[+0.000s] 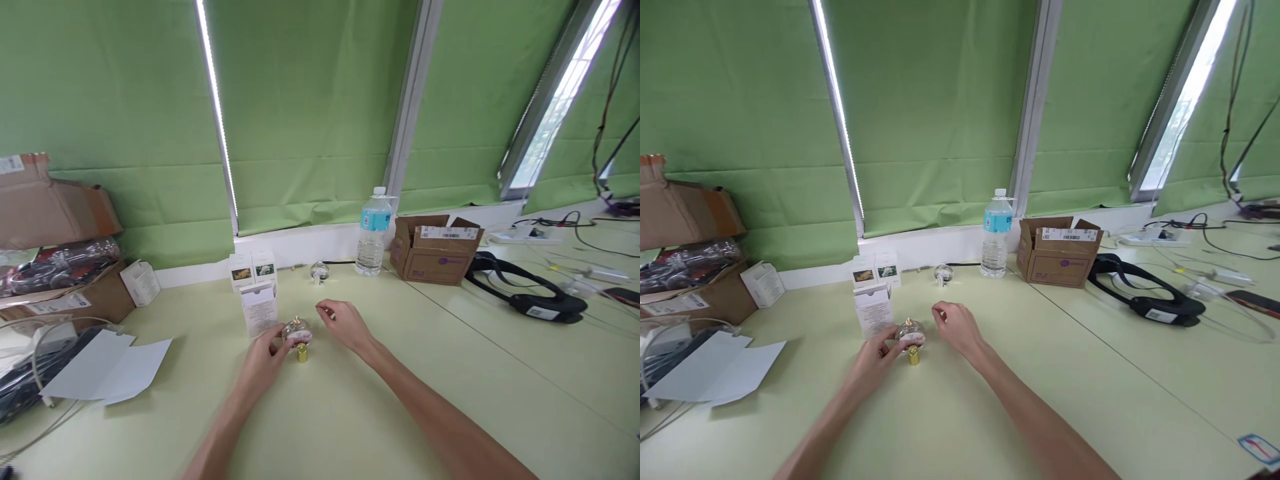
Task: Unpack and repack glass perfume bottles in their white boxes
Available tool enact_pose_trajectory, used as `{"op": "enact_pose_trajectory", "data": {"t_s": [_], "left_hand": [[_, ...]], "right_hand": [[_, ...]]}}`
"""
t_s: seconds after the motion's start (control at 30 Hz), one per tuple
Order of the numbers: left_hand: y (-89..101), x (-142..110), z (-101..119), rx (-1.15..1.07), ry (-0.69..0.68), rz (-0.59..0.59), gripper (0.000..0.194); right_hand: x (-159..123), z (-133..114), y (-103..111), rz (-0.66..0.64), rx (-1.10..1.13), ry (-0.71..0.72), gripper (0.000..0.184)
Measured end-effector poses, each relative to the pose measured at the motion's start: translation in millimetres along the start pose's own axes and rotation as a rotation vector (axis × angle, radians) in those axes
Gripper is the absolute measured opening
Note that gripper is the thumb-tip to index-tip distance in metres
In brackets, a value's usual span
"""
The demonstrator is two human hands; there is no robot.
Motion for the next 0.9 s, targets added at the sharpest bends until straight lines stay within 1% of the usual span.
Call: {"op": "enact_pose_trajectory", "data": {"t_s": [0.3, 0.43, 0.53, 0.6, 0.67, 0.73, 0.83, 0.9], "left_hand": [[-1.9, 0.8, -0.9, 0.004, 0.025, -0.042, 0.039], [-2.0, 1.9, -3.3, -0.019, 0.015, -0.033, 0.037], [-1.6, 3.2, -5.5, -0.026, 0.014, -0.028, 0.036], [-0.4, 4.0, -6.8, -0.029, 0.023, -0.020, 0.036], [0.3, 4.6, -8.2, -0.037, 0.035, -0.025, 0.037], [0.6, 5.1, -9.9, -0.054, 0.046, -0.031, 0.038], [1.0, 6.1, -12.0, -0.085, 0.052, -0.040, 0.038], [1.3, 6.8, -13.7, -0.088, 0.070, -0.043, 0.037]], "right_hand": [[-0.4, -1.2, -5.0, -0.031, -0.085, -0.003, 0.028], [13.6, -2.5, -5.1, -0.042, -0.181, 0.003, 0.028], [41.2, -3.4, -1.4, -0.022, -0.287, -0.004, 0.029], [67.5, -4.6, -0.1, -0.018, -0.365, 0.002, 0.028], [97.2, -5.7, -3.0, -0.041, -0.443, 0.018, 0.024], [126.7, -5.7, -10.3, -0.081, -0.516, 0.029, 0.021], [164.4, -4.1, -26.0, -0.138, -0.596, 0.022, 0.028], [183.3, -3.4, -36.7, -0.165, -0.627, 0.010, 0.032]]}}
Point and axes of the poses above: each hand's wrist, its own x-axis towards the middle knuckle, its own y-axis out of the back of the hand, z = x × y, the point moved 7 cm from there along x, towards the middle knuckle, and after that the axes turned 10 degrees about -z, right-handed, at the moved point
